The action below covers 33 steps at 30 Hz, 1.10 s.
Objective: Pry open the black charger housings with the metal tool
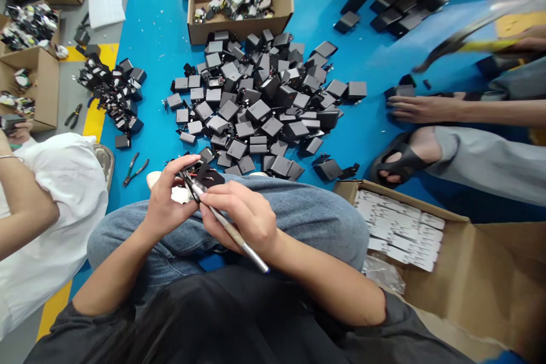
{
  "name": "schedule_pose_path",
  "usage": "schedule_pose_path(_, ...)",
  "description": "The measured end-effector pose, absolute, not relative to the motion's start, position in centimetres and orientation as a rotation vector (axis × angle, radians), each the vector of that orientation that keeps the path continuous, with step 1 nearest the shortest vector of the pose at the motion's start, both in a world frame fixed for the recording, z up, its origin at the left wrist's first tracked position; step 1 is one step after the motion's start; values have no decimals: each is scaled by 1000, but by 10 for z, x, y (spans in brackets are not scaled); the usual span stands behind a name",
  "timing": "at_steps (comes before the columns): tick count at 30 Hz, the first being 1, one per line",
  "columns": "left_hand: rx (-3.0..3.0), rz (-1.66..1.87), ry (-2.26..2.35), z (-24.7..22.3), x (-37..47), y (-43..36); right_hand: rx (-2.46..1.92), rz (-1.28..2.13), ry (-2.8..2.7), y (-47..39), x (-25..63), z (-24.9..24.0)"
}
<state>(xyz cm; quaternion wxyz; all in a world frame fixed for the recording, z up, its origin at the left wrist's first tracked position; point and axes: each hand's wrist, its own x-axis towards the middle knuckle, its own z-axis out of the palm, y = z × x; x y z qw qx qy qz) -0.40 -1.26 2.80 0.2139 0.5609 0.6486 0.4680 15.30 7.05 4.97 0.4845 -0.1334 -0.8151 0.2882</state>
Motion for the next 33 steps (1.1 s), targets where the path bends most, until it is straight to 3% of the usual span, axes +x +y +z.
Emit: schedule_pose_path(33,2154,1144,1942,29,-14,-9,-384,685,-2072,68,156,54)
